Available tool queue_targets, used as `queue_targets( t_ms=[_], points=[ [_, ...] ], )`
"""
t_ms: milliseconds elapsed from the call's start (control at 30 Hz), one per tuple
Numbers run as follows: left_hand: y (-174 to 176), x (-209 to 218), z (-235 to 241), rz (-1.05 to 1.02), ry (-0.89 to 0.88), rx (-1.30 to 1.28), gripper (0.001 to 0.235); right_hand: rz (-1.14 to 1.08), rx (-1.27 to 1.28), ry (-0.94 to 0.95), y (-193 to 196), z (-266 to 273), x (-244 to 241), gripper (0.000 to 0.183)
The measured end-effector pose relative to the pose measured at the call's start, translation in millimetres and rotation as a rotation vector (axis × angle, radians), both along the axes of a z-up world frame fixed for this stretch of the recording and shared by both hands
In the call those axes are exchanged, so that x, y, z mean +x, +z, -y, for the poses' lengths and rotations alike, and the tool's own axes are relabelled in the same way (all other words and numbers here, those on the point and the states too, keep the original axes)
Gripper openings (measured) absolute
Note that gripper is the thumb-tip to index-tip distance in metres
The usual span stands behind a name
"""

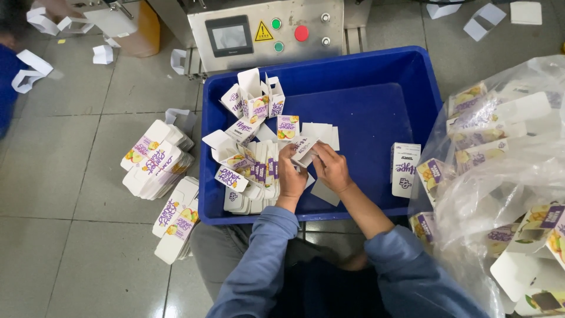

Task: The person sits on the floor and assembles small white cardboard boxes by folding the flaps and inserting tabs. They pick up flat pieces from a blue bin, fold them into box shapes, and place the finished boxes into a plastic bag.

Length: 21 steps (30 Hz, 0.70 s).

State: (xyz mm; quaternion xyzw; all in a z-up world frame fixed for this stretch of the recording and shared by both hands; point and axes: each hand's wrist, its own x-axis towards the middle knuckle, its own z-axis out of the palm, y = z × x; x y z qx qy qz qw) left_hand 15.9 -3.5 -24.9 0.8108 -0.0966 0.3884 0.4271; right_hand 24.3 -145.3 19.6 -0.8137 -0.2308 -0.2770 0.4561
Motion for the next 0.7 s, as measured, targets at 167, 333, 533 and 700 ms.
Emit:
queue_targets(
  t_ms=[167,333,533,700],
  points=[
    [-15,4,-2,0.006,-0.008,0.042,0.026,-0.099,-0.104,-0.13,-12,-2,-1,0.017],
    [-9,1,0,-0.031,-0.031,0.025,0.024,-0.327,-0.308,-0.313,-9,-9,0,0.007],
    [2,3,0,0.053,-0.01,0.014,0.034,-0.435,-0.409,-0.261,13,-24,4,0.01],
    [13,-1,2,0.092,-0.042,-0.018,0.047,-0.443,-0.39,-0.202,8,-32,1,0.009]
  ],
)
